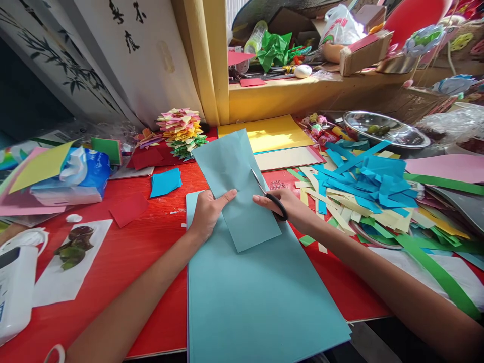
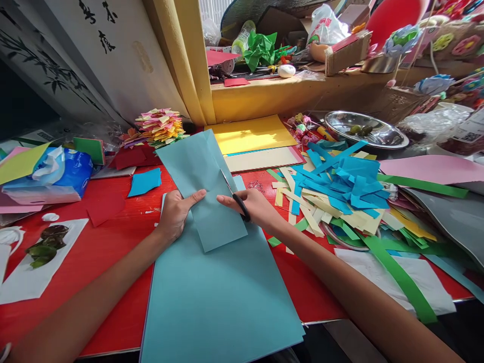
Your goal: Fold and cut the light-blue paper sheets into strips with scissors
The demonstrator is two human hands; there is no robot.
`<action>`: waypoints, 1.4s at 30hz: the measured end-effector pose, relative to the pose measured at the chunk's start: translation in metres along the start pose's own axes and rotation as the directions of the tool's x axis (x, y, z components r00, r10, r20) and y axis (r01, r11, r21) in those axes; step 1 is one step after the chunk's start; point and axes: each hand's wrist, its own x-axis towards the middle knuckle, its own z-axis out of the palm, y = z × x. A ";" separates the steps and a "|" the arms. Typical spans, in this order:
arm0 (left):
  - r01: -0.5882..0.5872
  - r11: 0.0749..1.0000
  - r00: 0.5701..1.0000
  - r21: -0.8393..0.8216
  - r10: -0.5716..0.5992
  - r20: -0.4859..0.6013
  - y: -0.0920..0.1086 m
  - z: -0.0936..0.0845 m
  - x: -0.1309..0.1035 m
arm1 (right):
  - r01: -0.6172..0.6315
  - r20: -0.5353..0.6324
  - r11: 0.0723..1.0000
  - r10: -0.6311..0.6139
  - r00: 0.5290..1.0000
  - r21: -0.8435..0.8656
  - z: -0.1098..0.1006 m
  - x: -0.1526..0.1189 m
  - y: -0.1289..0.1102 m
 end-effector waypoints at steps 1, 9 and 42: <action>0.000 1.000 1.000 0.015 0.000 -0.009 0.000 0.000 0.000 | 0.012 -0.001 1.000 -0.012 1.000 0.000 0.000 0.000 0.001; -0.005 0.998 1.000 0.059 0.003 0.029 0.002 0.000 -0.002 | 0.046 -0.046 0.999 -0.046 0.998 -0.010 0.004 -0.003 -0.002; 0.085 0.992 0.957 0.092 -0.107 0.270 -0.001 -0.003 -0.003 | 0.115 -0.157 0.993 -0.113 0.981 0.006 0.006 -0.003 -0.001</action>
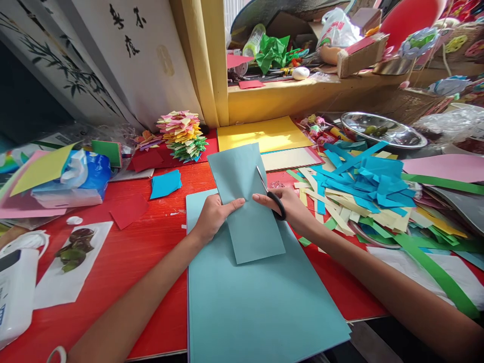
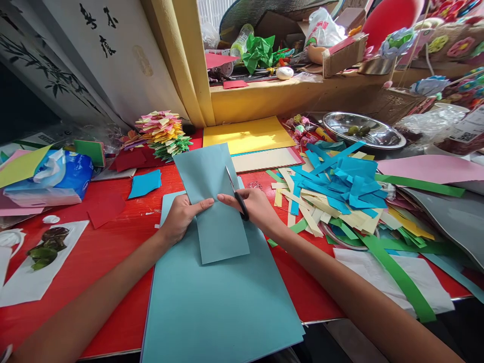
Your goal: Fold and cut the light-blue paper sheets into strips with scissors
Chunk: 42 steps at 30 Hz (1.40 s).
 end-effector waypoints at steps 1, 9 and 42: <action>0.000 1.000 1.000 0.001 0.000 0.003 0.000 0.000 0.000 | 0.007 -0.005 1.000 -0.007 1.000 -0.003 0.000 0.000 0.000; 0.045 0.998 0.999 0.044 -0.045 0.001 0.000 0.003 0.000 | 0.005 -0.015 1.000 -0.005 1.000 0.003 -0.001 0.000 0.004; 0.167 0.983 0.970 0.073 -0.177 0.167 0.000 0.004 -0.003 | 0.018 -0.121 1.000 -0.019 0.993 -0.009 -0.004 0.001 0.001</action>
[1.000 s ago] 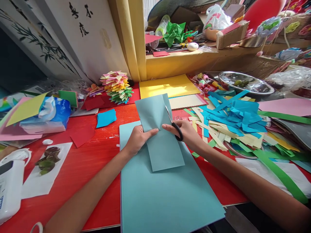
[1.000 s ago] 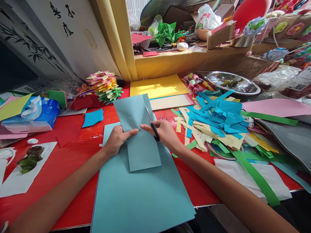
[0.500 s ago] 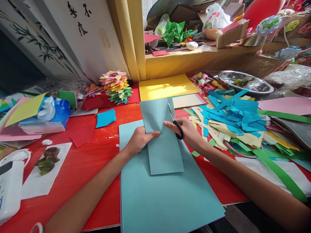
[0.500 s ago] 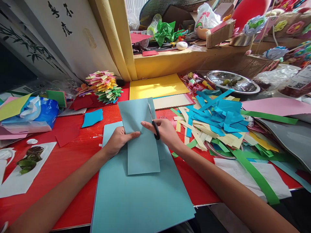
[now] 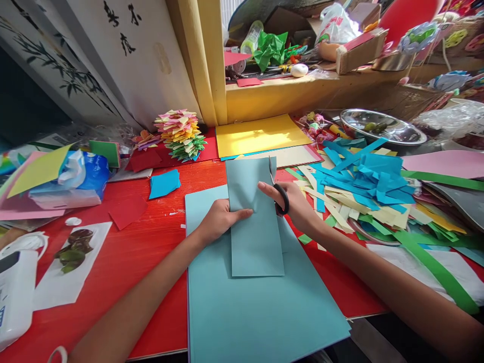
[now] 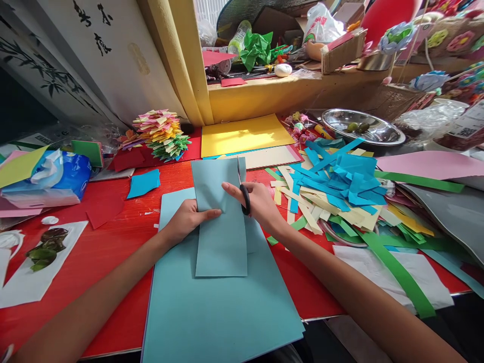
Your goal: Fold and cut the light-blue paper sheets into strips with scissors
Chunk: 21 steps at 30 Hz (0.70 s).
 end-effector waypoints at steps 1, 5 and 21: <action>0.006 1.000 1.000 0.009 -0.006 0.002 0.000 0.000 0.000 | -0.007 -0.003 1.000 0.007 1.000 0.009 0.000 0.000 0.000; 0.018 1.000 0.999 -0.014 -0.018 0.030 0.001 0.001 -0.001 | -0.001 0.004 1.000 0.001 1.000 0.026 -0.001 0.000 0.002; -0.016 0.985 1.000 -0.171 0.011 -0.029 0.003 -0.001 0.001 | 0.059 -0.054 0.994 -0.054 0.997 0.087 -0.006 0.002 -0.005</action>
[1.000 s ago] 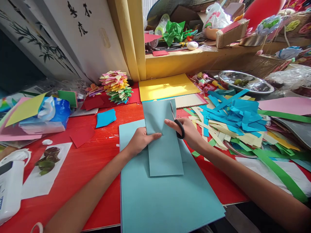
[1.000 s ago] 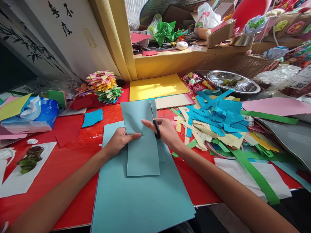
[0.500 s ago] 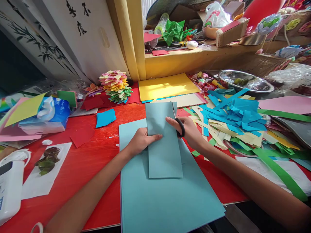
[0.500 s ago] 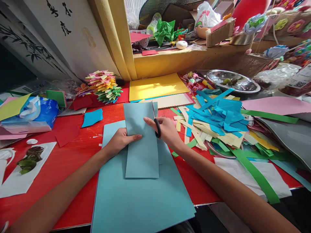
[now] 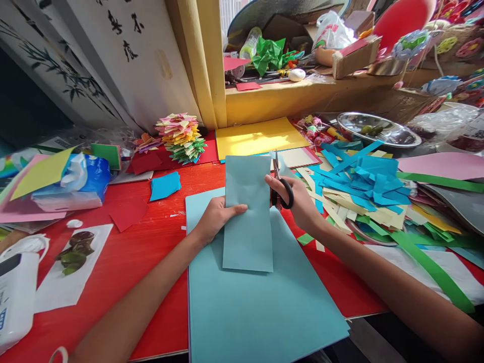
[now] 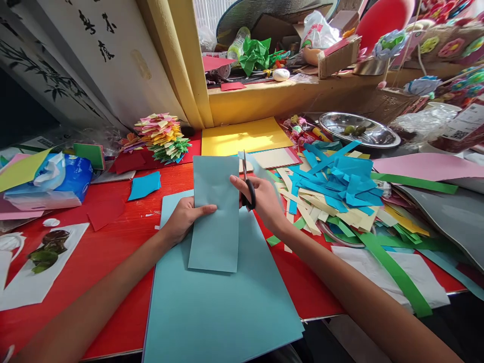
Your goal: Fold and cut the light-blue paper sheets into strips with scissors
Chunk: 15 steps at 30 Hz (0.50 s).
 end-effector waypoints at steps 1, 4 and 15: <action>0.007 1.000 1.000 0.008 -0.007 0.003 0.000 0.000 0.000 | -0.007 0.008 1.000 0.007 1.000 0.006 -0.001 0.001 0.000; 0.019 1.000 1.000 0.023 -0.019 0.006 0.001 0.000 -0.001 | -0.038 0.023 0.998 0.037 0.999 0.043 -0.003 0.002 -0.001; -0.048 0.997 0.999 -0.058 0.049 0.006 0.004 -0.002 -0.003 | -0.107 0.155 0.994 0.111 0.982 -0.035 -0.011 0.009 -0.007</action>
